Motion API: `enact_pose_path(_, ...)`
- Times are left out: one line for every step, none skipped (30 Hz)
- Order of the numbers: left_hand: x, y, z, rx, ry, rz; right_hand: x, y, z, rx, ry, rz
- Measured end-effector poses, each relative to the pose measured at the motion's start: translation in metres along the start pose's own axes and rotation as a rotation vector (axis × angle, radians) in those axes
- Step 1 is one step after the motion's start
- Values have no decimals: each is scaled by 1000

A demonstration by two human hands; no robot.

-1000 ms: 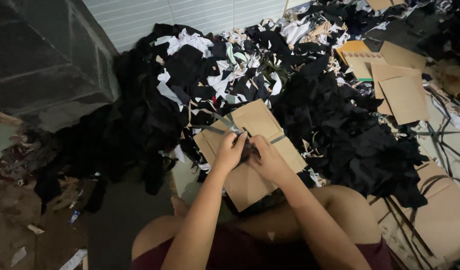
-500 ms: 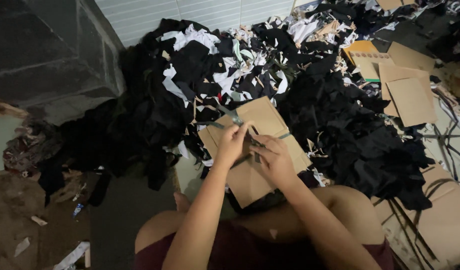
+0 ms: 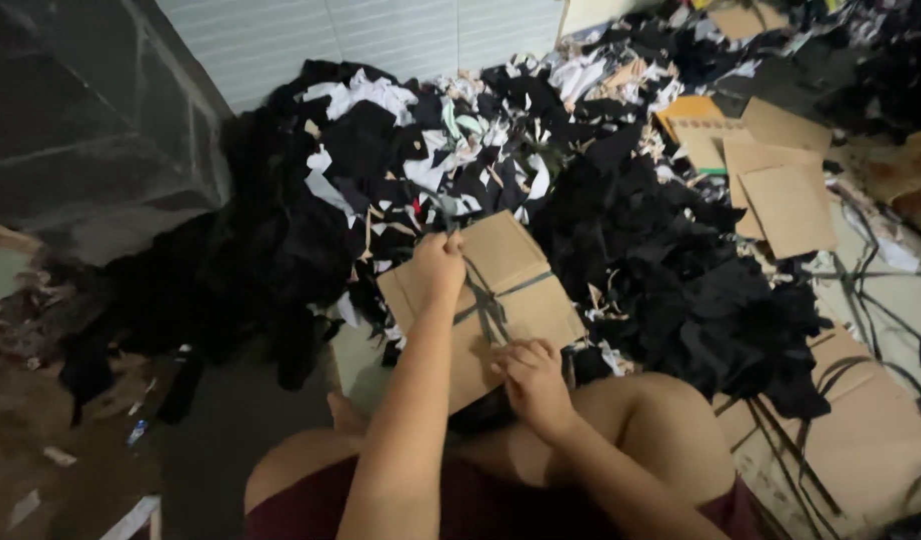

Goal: Sort fabric scraps and secure them to cardboard sheets using ties and a pencil as a guide.

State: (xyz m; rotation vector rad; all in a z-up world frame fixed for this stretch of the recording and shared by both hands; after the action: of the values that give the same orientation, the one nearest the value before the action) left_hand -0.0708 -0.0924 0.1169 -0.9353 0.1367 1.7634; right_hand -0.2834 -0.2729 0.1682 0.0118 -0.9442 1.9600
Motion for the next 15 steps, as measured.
enact_pose_path(11, 1, -10, 6, -8, 0, 2, 5, 0, 2, -6, -8)
enact_pose_path(17, -3, -23, -11, -16, 11, -1, 5, 1, 8, -5, -16)
enact_pose_path(23, -8, -37, -27, -23, 21, -3, 5, 2, 14, -5, -24)
enact_pose_path(25, -10, -42, -27, -22, 13, -2, 3, 5, 6, -2, -26)
enact_pose_path(28, -13, -44, -77, 54, 7, -1, 3, 8, 16, -17, -25)
enact_pose_path(38, -5, -43, -117, 121, 12, 6, 9, 11, 40, -41, -29)
enact_pose_path(43, 1, -44, -109, 113, 15, 9, 18, 13, 46, -47, -39)
enact_pose_path(43, -2, -46, -128, 95, 11, 8, 20, 13, 65, -41, -28)
enact_pose_path(42, -6, -48, -147, 77, 8, 7, 22, 13, 84, -35, -18)
enact_pose_path(42, -8, -53, -154, 79, 3, 5, 23, 12, 77, -35, -13)
enact_pose_path(44, -11, -57, -159, 51, 18, 5, 24, 11, 71, -41, 14)
enact_pose_path(46, -9, -63, -156, 22, 40, 5, 28, 13, 72, -46, 36)
enact_pose_path(28, 2, -35, -157, 24, 41, 3, 31, 14, 73, -45, 38)
enact_pose_path(10, 7, -4, -201, -9, 38, 0, 31, 14, 71, -46, 32)
enact_pose_path(-8, 14, 28, -246, -42, 35, -4, 30, 14, 70, -48, 26)
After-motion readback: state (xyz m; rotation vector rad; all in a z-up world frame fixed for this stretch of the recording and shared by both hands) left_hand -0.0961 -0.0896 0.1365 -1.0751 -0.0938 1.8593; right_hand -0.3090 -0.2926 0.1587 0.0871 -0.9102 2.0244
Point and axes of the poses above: each hand's wrist, its own y-axis away from the middle knuckle, its own z-axis out of the back of the hand, x = y × z, the point moved 5 cm from there along -y, towards the middle knuckle, and after that the axes turned 5 degrees about -x, right-handed, at the moved point
